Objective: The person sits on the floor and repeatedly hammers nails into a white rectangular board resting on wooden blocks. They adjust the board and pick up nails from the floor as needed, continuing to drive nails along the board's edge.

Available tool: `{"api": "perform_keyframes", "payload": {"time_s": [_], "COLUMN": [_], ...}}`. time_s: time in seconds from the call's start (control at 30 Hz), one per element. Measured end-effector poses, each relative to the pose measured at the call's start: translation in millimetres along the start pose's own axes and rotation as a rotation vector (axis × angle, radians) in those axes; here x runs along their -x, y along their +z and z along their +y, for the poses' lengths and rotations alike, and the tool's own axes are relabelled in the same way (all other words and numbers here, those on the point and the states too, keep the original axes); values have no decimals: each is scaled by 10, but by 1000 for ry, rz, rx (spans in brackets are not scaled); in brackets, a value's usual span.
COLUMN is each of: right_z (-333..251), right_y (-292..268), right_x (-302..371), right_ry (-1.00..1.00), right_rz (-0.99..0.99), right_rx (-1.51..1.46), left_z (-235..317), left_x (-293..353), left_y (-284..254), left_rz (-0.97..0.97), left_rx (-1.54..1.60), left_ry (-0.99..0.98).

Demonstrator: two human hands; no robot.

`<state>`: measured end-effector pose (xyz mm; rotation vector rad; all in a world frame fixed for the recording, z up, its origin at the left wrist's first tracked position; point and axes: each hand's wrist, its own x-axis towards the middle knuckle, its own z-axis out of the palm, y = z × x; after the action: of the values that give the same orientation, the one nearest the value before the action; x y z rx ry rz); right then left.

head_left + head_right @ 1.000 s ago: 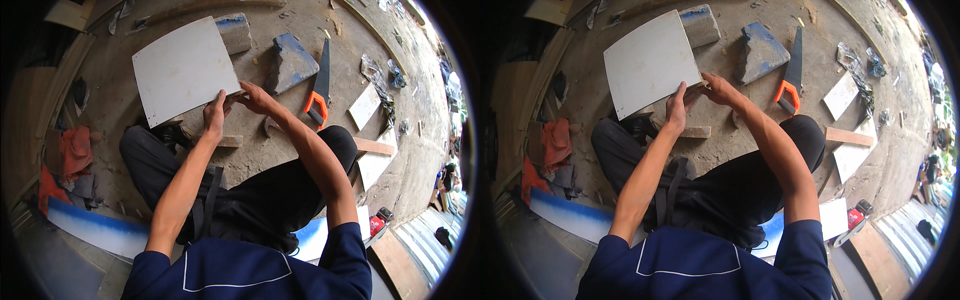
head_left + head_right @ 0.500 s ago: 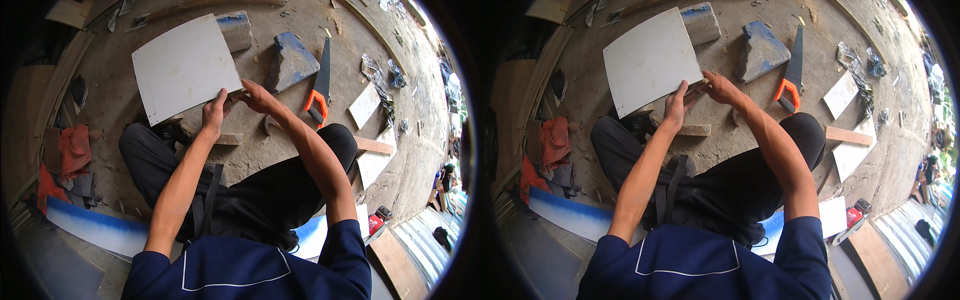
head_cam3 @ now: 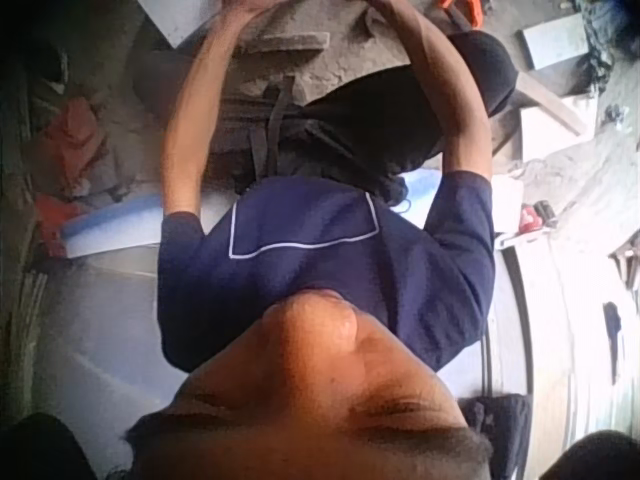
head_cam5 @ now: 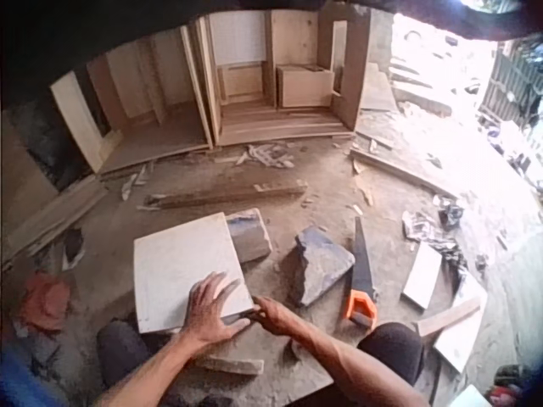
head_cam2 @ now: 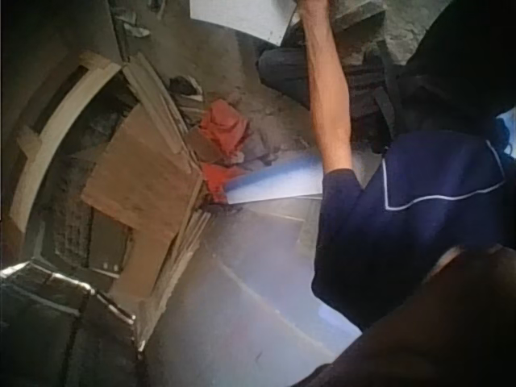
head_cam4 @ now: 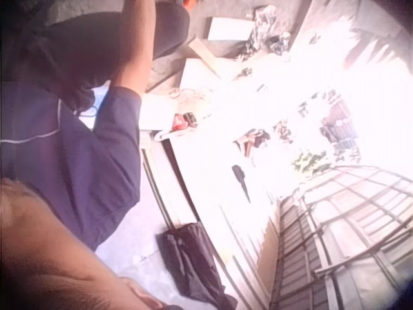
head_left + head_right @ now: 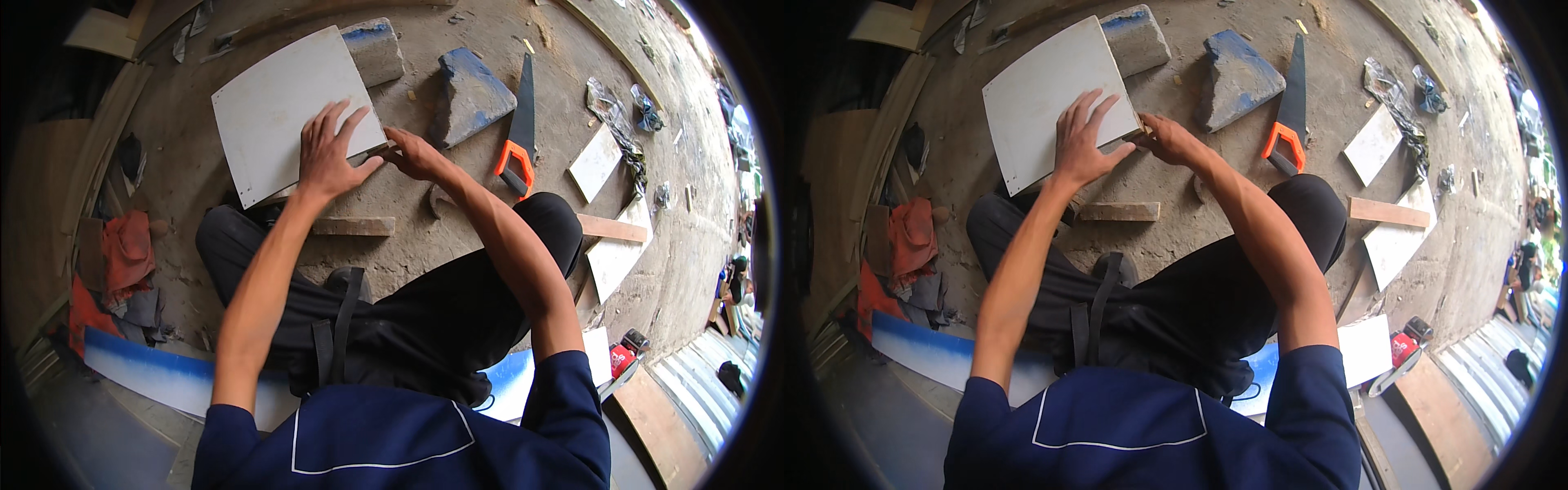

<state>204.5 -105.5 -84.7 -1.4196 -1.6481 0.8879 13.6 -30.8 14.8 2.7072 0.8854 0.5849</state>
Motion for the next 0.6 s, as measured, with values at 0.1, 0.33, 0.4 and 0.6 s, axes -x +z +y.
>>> {"api": "perform_keyframes", "payload": {"time_s": [0.1, 0.33, 0.4, 0.6], "right_z": [23, 126, 82, 23], "right_y": [32, 62, 37, 15], "right_x": [18, 2, 20, 29], "right_ry": [2, -69, -57, -90], "right_rz": [16, 42, 30, 55], "right_rx": [36, 96, 77, 69], "left_z": [-134, -200, -206, -214], "left_x": [-115, -88, -82, -69], "left_y": [80, 300, 302, 301], "left_rz": [-196, -191, -206, -217], "left_rx": [-119, -187, -197, -210], "left_ry": [102, 135, 141, 154]}}
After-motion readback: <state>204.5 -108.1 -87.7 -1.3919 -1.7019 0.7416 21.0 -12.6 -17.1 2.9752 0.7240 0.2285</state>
